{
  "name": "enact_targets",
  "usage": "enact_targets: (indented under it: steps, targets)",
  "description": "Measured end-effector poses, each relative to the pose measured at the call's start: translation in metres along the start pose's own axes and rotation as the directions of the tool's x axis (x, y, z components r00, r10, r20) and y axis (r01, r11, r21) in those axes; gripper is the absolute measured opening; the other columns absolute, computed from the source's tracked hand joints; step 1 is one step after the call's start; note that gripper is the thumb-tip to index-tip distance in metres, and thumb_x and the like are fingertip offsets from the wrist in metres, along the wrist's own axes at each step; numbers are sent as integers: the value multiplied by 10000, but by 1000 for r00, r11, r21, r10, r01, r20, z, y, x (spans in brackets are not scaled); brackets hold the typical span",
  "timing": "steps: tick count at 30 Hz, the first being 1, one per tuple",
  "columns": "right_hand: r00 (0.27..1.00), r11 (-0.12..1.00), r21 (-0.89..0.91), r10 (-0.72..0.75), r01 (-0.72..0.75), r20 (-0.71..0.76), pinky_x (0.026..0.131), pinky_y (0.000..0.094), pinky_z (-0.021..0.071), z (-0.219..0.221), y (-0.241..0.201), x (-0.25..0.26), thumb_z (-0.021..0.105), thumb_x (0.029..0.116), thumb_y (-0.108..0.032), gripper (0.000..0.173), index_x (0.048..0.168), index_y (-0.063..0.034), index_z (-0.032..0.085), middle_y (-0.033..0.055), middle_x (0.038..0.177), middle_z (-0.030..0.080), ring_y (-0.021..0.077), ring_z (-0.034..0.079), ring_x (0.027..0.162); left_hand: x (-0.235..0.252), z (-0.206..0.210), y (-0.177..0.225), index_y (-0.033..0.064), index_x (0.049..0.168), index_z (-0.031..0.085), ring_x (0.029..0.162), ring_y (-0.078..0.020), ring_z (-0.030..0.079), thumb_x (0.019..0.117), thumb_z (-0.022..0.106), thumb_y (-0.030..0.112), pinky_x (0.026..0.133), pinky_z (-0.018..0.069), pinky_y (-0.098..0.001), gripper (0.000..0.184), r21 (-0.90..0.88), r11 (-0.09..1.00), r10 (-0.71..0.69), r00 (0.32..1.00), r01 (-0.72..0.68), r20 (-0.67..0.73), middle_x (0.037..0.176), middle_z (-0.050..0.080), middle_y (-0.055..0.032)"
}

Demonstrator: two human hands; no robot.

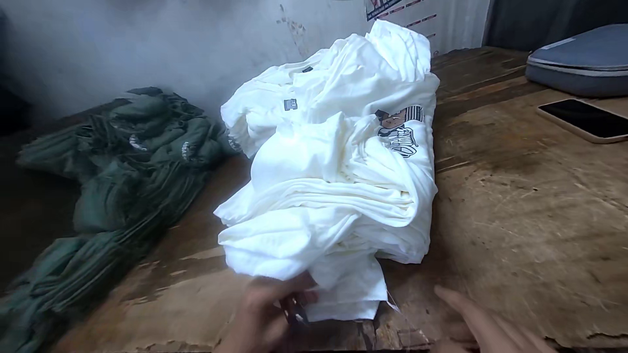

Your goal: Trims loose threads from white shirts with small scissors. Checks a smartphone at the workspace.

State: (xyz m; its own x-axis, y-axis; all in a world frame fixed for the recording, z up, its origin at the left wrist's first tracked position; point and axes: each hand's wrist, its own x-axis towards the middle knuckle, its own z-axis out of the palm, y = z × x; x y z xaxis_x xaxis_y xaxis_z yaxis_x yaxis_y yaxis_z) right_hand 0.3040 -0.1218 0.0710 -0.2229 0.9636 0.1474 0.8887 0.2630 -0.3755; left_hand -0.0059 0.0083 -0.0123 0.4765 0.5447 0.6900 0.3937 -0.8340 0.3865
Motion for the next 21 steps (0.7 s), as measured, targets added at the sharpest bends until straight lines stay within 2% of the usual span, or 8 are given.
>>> enact_targets:
  steps: [3,8,9,12,15,17,19,21]
  targets:
    - [973,999,14,36,-34,-229,624,500,533,13,-17,21,719,937,-360,353,830,-24,747,142,703,715,309,704,638,17,-6,7,230,1049,749,802,108,633,1043,578,398,737,524,-102,240,-8,998,-66,990,66,-121,897,728,138]
    - [764,997,73,71,-31,-642,596,460,562,80,-54,98,831,705,-543,575,958,-37,730,151,896,707,318,709,774,40,-10,22,196,982,716,673,108,568,1038,563,451,615,473,-81,302,-100,994,-53,992,41,-118,779,663,125]
    - [728,996,49,83,-68,-680,581,447,559,95,-55,115,855,643,-504,604,992,-28,728,173,946,702,328,710,787,41,-14,24,208,983,702,678,108,559,1042,557,453,613,462,-78,291,-118,992,-53,991,39,-119,783,648,136]
    - [697,995,97,90,-30,-711,541,407,576,103,-43,120,857,560,-106,495,1025,-7,720,210,1017,687,318,718,758,39,-25,18,229,967,711,728,96,594,1031,595,422,656,488,-91,234,-252,968,-48,994,22,-98,826,669,157]
    - [803,942,179,-132,285,-581,651,360,599,77,-5,69,714,806,23,154,946,-35,737,143,881,697,269,702,803,23,-35,16,127,966,730,703,59,612,1027,627,333,652,516,-126,238,-147,981,-96,978,124,185,810,703,56]
    - [871,909,146,-314,391,-377,662,378,579,61,23,41,651,918,7,110,892,-54,740,112,820,708,284,692,803,17,-30,34,53,1012,779,698,-132,710,893,713,169,655,600,-361,178,87,964,-264,880,250,395,841,762,-64]
    - [924,919,145,-340,366,-177,711,439,594,46,35,24,628,948,-10,122,932,-35,746,138,870,737,315,725,841,17,-13,50,19,1030,762,711,-257,732,818,819,271,678,609,-519,335,217,920,-388,824,325,413,827,749,-121]
    - [943,941,149,-272,302,-191,769,442,592,40,36,21,685,981,-192,155,986,-55,758,141,960,754,298,731,899,25,6,62,17,959,727,650,-189,673,791,842,360,630,587,-423,399,218,908,-405,883,358,238,771,707,-88]
